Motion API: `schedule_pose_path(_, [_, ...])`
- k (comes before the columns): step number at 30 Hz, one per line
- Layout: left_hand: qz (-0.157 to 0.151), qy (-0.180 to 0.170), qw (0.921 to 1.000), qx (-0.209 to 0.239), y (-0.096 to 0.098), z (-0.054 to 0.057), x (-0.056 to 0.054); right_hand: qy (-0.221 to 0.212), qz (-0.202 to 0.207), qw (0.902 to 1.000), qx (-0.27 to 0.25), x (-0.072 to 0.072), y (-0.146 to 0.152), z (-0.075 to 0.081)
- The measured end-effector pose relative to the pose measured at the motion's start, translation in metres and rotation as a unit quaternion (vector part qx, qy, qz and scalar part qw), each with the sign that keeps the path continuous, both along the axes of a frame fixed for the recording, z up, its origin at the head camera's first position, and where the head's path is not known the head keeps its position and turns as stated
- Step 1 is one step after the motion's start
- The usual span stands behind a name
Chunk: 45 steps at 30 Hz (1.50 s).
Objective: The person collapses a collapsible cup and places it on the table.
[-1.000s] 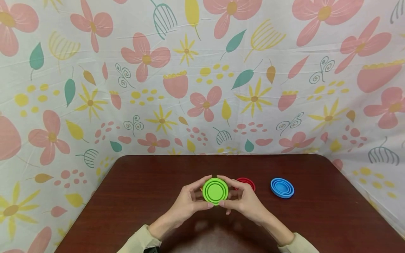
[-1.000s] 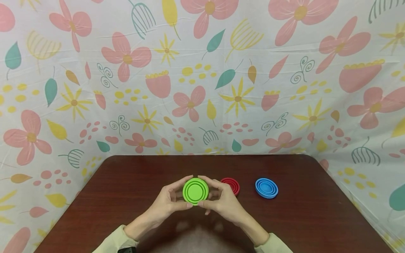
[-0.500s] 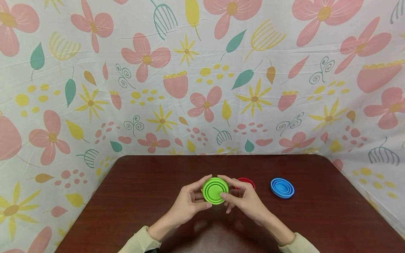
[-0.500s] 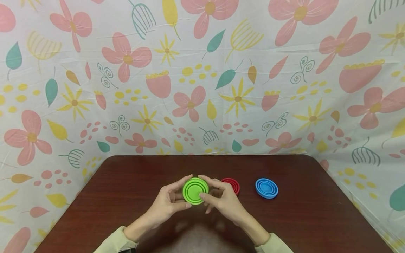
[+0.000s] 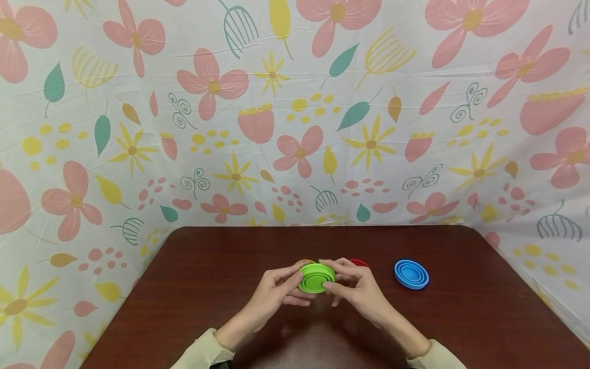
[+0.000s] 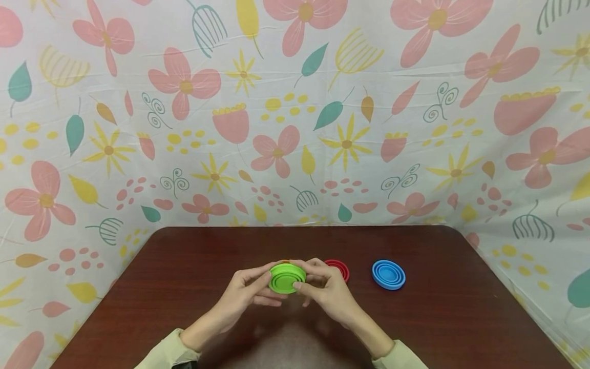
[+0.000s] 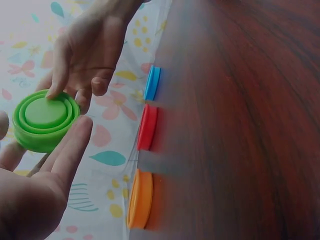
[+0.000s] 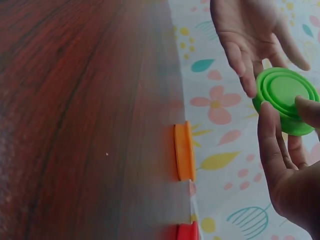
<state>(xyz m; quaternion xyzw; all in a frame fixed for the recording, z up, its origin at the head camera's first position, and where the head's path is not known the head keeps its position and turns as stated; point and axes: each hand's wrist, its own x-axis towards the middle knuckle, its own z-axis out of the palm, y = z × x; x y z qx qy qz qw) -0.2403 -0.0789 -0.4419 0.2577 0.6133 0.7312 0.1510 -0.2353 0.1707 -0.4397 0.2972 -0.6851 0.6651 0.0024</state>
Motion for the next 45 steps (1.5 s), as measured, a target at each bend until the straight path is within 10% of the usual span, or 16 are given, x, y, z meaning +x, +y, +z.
schedule_pose_path(14, [0.019, 0.071, 0.9973, 0.009, -0.0024, -0.0039, 0.0001, -0.001, -0.021, 0.9995, 0.025, -0.0018, 0.001, 0.0003])
schedule_pose_path(32, [-0.013, 0.023, 0.9995, 0.015, -0.0038, -0.0055, -0.001, -0.023, 0.017, 0.9989, 0.037, -0.0032, -0.0008, -0.0026])
schedule_pose_path(45, [-0.009, 0.05, 0.9986, -0.017, -0.0047, -0.0063, -0.0023, -0.014, 0.045, 0.9985, 0.028, -0.0012, -0.0039, -0.0017])
